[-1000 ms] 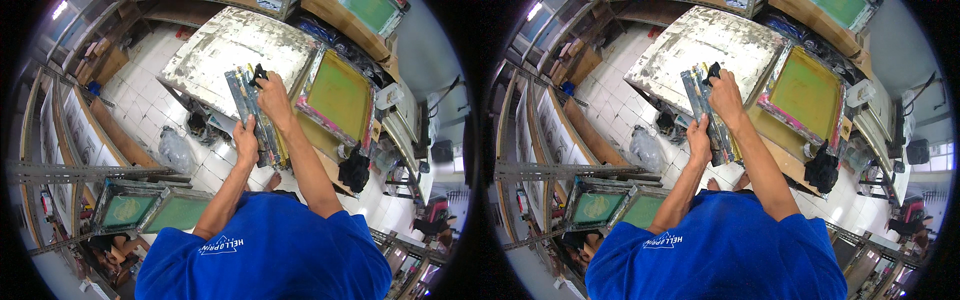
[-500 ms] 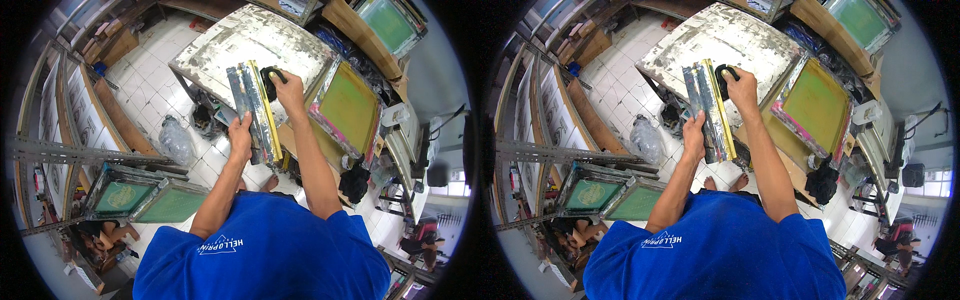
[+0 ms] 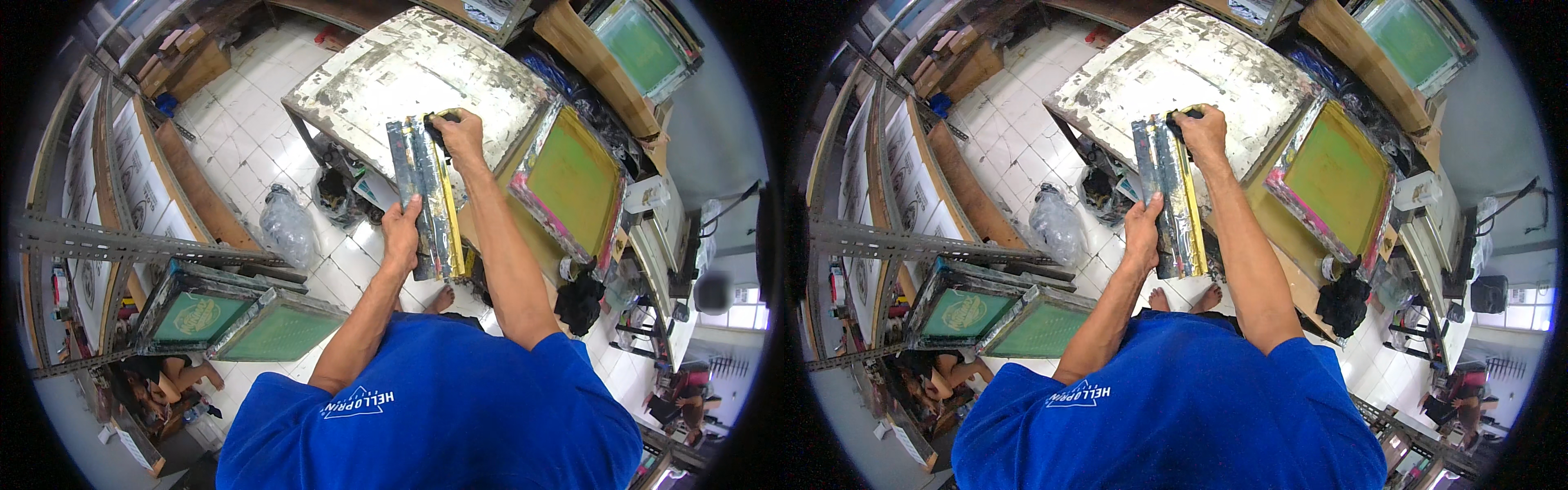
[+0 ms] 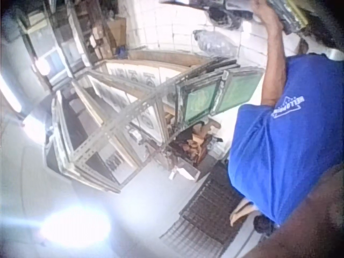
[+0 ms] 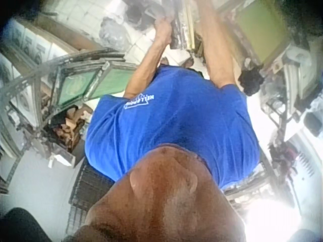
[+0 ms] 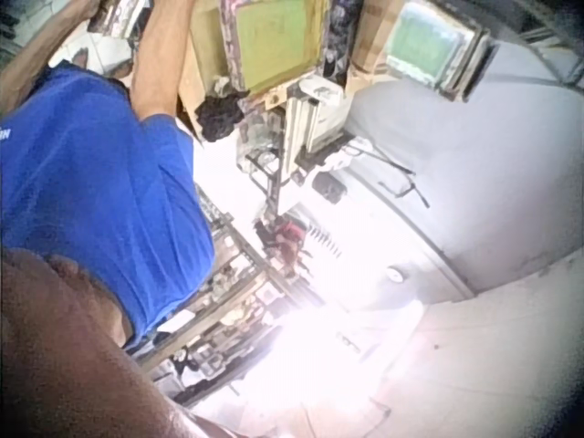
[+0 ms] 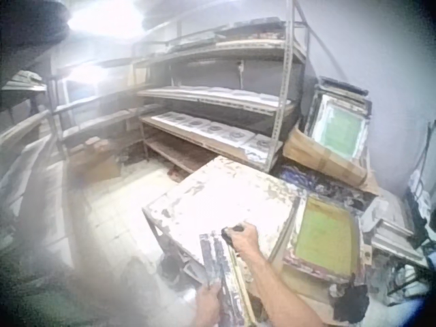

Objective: The person wipes ink from a screen printing squeegee using a black cloth and a cleaning solution from a bottle.

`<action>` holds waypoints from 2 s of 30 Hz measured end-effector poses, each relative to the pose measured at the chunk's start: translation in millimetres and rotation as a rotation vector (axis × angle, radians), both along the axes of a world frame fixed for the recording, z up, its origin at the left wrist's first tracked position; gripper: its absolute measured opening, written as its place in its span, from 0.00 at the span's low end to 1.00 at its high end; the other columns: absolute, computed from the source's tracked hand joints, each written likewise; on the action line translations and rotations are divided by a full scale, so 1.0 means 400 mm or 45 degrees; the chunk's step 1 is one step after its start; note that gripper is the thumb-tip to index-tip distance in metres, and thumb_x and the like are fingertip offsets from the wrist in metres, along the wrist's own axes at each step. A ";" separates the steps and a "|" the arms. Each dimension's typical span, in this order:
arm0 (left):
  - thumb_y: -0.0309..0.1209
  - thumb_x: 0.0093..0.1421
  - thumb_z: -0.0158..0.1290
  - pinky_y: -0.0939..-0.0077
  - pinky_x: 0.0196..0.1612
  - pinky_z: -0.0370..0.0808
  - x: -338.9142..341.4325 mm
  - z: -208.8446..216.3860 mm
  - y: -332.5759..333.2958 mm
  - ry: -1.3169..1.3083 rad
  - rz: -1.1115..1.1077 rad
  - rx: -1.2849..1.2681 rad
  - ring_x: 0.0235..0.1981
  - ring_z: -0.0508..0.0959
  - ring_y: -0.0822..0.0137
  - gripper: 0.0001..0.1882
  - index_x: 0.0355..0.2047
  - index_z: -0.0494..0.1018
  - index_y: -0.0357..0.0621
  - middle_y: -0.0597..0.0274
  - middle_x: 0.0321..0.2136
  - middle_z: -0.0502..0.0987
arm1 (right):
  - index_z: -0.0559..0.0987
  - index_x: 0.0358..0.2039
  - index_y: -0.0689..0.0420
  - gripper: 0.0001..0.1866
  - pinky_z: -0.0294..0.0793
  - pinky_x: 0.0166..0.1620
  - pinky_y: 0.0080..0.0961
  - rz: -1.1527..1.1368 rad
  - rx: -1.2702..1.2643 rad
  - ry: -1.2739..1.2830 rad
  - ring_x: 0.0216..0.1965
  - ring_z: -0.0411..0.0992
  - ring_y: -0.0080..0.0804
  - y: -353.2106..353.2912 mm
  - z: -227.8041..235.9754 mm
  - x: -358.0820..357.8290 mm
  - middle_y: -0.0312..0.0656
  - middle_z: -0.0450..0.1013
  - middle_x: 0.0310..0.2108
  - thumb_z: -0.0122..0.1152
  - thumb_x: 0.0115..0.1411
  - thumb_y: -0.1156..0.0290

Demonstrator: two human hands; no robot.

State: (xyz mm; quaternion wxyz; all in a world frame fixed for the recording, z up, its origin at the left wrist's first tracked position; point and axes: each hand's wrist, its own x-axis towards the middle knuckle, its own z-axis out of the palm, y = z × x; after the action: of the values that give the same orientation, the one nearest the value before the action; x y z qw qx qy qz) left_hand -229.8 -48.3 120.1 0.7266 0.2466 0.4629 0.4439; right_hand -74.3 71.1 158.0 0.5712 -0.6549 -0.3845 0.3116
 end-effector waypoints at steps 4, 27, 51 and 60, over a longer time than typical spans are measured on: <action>0.35 0.68 0.52 0.74 0.26 0.73 -0.008 0.002 0.003 -0.081 0.059 -0.073 0.23 0.75 0.72 0.12 0.33 0.70 0.36 0.61 0.25 0.76 | 0.81 0.29 0.67 0.08 0.70 0.25 0.22 0.079 -0.094 0.025 0.21 0.72 0.24 -0.025 0.002 -0.031 0.41 0.77 0.22 0.69 0.49 0.76; 0.36 0.66 0.53 0.61 0.35 0.78 -0.043 -0.114 0.052 -0.119 0.438 -0.280 0.32 0.79 0.59 0.17 0.42 0.72 0.30 0.52 0.36 0.78 | 0.80 0.25 0.65 0.10 0.69 0.25 0.26 0.397 -0.426 -0.025 0.21 0.70 0.24 -0.194 -0.078 -0.088 0.40 0.75 0.20 0.71 0.43 0.74; 0.36 0.69 0.48 0.55 0.46 0.78 -0.096 -0.119 0.135 -0.239 0.671 -0.377 0.43 0.80 0.54 0.21 0.53 0.68 0.28 0.49 0.48 0.76 | 0.79 0.24 0.65 0.10 0.68 0.27 0.26 0.640 -0.522 -0.249 0.22 0.68 0.24 -0.303 -0.017 -0.050 0.38 0.72 0.18 0.69 0.42 0.73; 0.39 0.69 0.48 0.56 0.50 0.77 -0.159 -0.179 0.169 -0.263 0.637 -0.314 0.47 0.78 0.53 0.24 0.57 0.65 0.32 0.49 0.52 0.74 | 0.81 0.38 0.63 0.11 0.70 0.37 0.15 0.714 -0.397 0.192 0.31 0.70 0.17 -0.347 0.122 0.017 0.32 0.76 0.30 0.57 0.54 0.81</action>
State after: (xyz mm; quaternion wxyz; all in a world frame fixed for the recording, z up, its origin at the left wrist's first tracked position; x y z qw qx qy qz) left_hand -293.6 19.1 48.7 0.6622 -0.0118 0.4832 0.5725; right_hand -67.3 -67.7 206.7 0.3827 -0.5781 -0.4541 0.5595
